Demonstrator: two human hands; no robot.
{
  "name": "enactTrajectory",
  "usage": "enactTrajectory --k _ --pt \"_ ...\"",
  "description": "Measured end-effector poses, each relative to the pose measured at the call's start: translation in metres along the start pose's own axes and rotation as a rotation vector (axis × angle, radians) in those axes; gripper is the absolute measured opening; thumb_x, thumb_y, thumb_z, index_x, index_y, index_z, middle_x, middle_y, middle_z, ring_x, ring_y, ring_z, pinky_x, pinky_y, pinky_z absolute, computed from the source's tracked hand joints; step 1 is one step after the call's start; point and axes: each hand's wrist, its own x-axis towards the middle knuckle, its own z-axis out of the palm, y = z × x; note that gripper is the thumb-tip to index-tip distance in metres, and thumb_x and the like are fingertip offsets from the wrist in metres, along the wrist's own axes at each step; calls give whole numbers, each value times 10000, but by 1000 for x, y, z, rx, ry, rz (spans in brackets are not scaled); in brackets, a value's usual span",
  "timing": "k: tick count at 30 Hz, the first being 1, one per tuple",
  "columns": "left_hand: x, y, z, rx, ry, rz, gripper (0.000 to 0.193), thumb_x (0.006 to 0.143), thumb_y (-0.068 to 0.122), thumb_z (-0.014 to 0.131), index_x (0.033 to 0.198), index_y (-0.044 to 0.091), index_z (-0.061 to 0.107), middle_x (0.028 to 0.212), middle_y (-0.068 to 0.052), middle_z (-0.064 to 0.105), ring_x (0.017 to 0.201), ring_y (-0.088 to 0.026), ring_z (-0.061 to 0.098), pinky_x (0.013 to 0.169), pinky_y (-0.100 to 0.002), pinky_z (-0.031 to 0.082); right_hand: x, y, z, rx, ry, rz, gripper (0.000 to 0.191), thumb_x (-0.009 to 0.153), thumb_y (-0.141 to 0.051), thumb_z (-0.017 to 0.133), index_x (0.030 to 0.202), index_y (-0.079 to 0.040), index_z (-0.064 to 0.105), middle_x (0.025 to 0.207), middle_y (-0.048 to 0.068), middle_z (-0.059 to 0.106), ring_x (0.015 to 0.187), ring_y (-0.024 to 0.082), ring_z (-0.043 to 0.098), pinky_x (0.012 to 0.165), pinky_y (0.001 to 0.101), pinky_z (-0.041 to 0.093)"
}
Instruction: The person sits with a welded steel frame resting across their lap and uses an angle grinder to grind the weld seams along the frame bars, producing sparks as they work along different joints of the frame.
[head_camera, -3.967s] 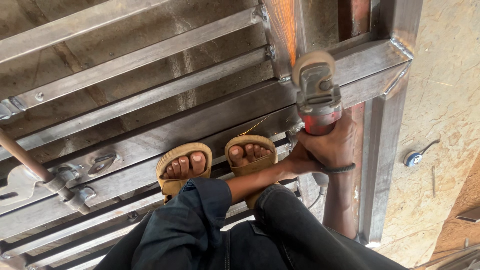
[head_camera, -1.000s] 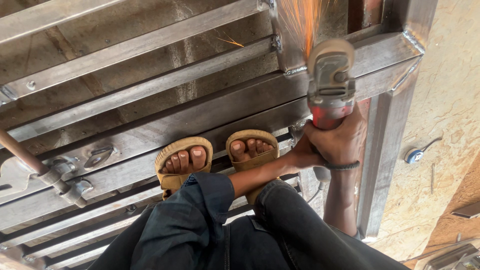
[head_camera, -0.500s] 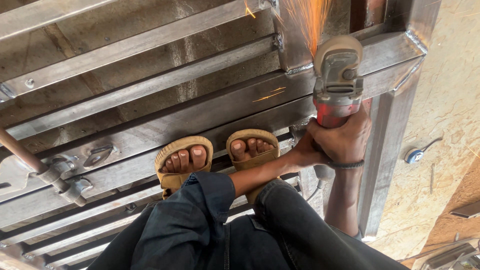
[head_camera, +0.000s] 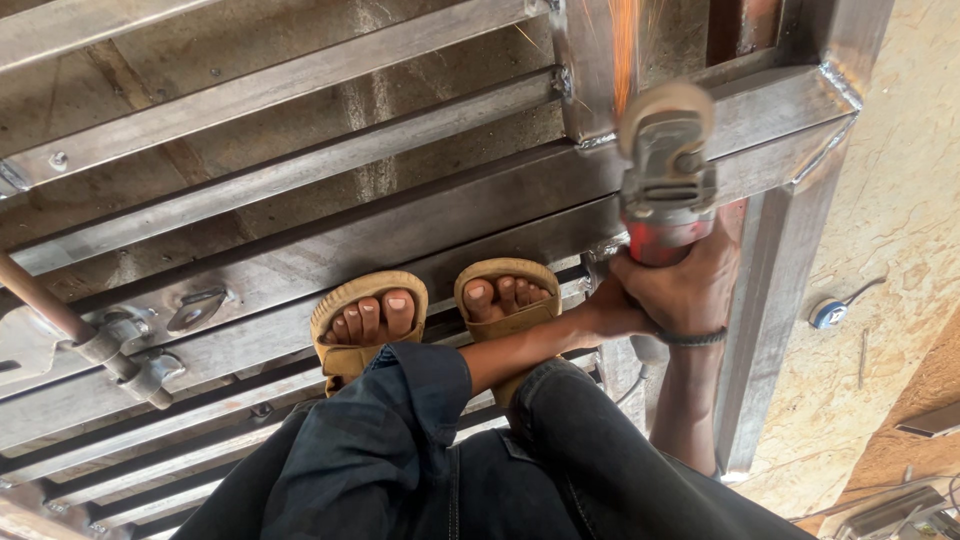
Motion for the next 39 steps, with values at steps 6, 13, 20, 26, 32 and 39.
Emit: enactTrajectory --k 6,13,20,26,32,39 --pt "2 -11 -1 -89 -21 34 1050 591 50 920 1442 30 305 1375 -107 541 1252 -232 589 991 -393 582 -2 3 4 -3 31 -17 594 641 -191 899 1148 8 660 1017 187 750 908 318 756 817 429 579" --pt "2 -11 -2 -57 -81 135 909 682 15 953 1439 -9 449 1401 -147 601 1282 -243 611 1078 -423 569 -1 2 1 5 -17 -20 624 641 -209 902 1169 1 646 1020 188 748 907 314 760 809 426 586" --pt "2 -18 2 -277 -90 22 1034 662 61 920 1511 34 329 1435 -122 549 1288 -217 586 1049 -395 553 -2 -3 2 -43 52 -12 643 650 -209 923 1192 8 654 1031 194 748 922 324 753 806 430 580" --pt "-1 -8 -4 -102 -147 169 920 769 23 928 1514 3 389 1452 -148 548 1365 -269 588 1161 -417 528 -1 -5 0 -13 -76 -15 627 612 -228 918 1134 2 657 962 179 753 873 303 767 776 425 590" --pt "-19 19 -1 -310 -39 21 1028 663 69 928 1501 29 334 1427 -128 544 1289 -243 589 1039 -387 562 -1 -9 5 -14 1 62 602 595 -235 932 1070 6 650 941 183 754 844 313 764 761 426 588" --pt "-18 13 -4 -224 -21 55 940 697 49 919 1493 1 421 1436 -134 570 1309 -243 596 1044 -398 565 -2 -12 7 18 -55 -72 636 614 -180 907 1160 11 644 986 187 748 888 318 754 795 419 581"
